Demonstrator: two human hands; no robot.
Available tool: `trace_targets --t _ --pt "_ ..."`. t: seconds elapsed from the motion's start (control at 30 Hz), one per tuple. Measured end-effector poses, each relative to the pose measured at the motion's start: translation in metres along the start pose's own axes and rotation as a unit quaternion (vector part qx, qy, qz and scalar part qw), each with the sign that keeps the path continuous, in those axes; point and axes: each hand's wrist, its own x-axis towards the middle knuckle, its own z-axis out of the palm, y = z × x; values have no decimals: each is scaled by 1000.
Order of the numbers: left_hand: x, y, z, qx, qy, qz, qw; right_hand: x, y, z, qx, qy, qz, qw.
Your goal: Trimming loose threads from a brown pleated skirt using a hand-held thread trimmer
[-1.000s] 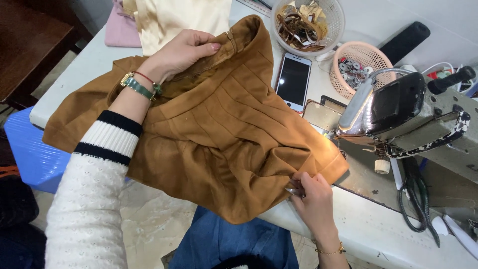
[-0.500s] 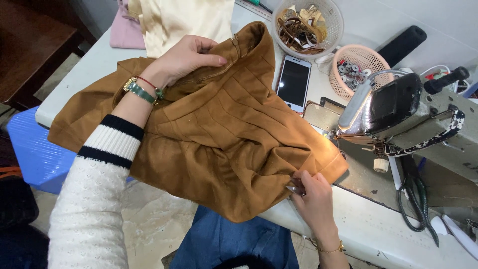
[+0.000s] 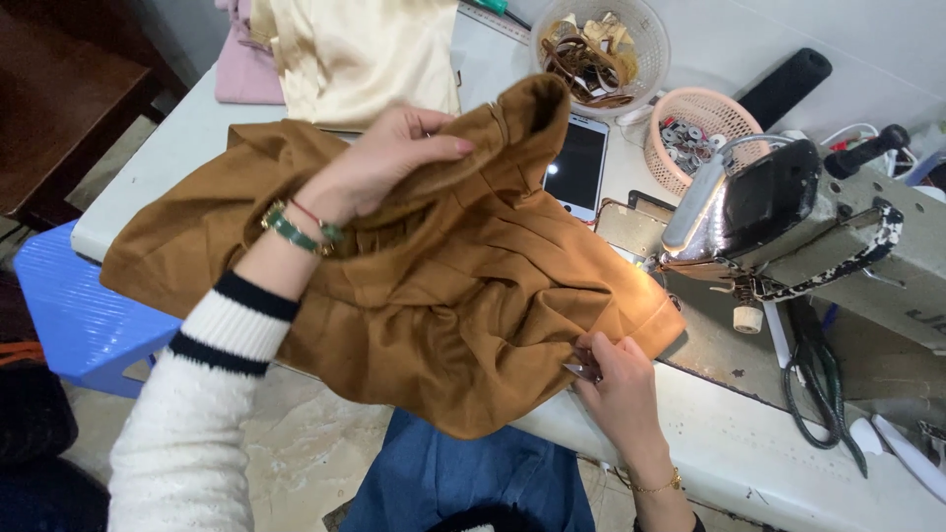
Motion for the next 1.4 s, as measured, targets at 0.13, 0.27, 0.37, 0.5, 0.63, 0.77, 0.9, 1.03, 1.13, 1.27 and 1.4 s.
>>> trace_targets --t 0.13,0.27,0.37,0.5,0.63,0.77,0.9,1.03,1.13,1.27,1.4 --pt "-3 -10 38 -37 42 5 998 2 -3 -2 -4 -5 -13 1000" --pt "6 -26 41 -24 56 2 998 1 -3 -5 -8 -2 -13 1000" --pt "10 -35 37 -52 55 -11 997 -1 -2 -5 -11 -13 -8 1000" --pt "10 -41 33 -92 34 -1 995 -1 0 -4 -15 -21 -11 1000" --pt "9 -42 31 -88 22 14 996 -1 0 -5 -16 -32 -1 999" --pt "8 -42 30 -90 26 16 995 -1 3 -5 -15 -40 -1 999" --pt "11 -46 27 -24 35 42 998 1 11 -9 -37 -75 -11 996" --pt "28 -79 4 28 49 154 986 9 27 -12 -58 -131 -54 988" --pt "23 -74 4 42 94 141 985 17 36 -18 -90 -178 -69 978" --pt "26 -77 1 211 143 205 945 22 78 -7 -89 -147 -193 966" --pt "62 -95 -10 348 220 255 875 67 128 5 -59 -92 -267 958"
